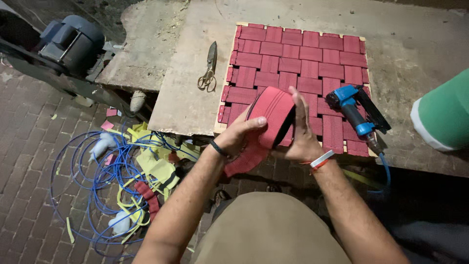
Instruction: The person weaves red straps into a wooden frame using a pneumatic staple gun to secure each strap. They repeatedly cut, fold, and staple the straps to build a woven mat, then roll the excess strap into a coil.
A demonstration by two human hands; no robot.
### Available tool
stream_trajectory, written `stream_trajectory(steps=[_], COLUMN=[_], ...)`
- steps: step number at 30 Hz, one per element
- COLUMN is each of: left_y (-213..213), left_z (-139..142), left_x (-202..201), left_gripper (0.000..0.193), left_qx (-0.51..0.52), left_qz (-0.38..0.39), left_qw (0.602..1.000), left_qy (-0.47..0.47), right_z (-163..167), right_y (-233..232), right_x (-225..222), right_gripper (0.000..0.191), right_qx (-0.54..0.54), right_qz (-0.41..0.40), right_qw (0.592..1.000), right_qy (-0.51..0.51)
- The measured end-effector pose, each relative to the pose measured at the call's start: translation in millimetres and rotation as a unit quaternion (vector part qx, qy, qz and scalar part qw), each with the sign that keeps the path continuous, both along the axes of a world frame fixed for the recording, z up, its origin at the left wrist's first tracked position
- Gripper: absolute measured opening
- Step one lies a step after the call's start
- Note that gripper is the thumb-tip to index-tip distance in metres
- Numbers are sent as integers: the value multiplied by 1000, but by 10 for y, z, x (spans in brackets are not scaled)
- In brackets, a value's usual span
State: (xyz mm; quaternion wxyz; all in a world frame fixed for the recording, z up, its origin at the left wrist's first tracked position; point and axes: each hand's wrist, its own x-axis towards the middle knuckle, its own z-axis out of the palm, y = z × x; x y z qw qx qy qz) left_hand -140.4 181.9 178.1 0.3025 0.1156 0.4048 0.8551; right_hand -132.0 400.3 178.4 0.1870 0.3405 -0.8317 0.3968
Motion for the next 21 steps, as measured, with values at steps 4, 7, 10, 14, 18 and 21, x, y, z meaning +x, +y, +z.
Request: stream_trajectory(steps=[4,7,10,14,18,21], left_y=[25,-41,-166,-181,-137,-156], left_z=[-39,-30,20,38,-9,-35], left_x=[-152,-284,-337,-299,-244,-187], left_gripper=[105,124,139,137,127,119], left_qx=[39,-66,-178,-193,-207,-91], left_qz=[71,145,143,71,52,-86], left_qw=[996,950,872,892,925,992], left_qy=[40,268,432,403,316,3], right_z=[-54,-37,6,-24,-133,-142], right_y=[-238,-286,-193,-42,10,45], right_x=[153,236,212,109,27,-58], right_gripper=[145,129,120,108,115,135], right_qx=[-322,-366,-399,-396,-378,-317], right_qz=[102,161,197,149,68,113], right_qw=[858,749,699,710,796,898], right_qy=[-388,-529,-559,-563,-468,-282])
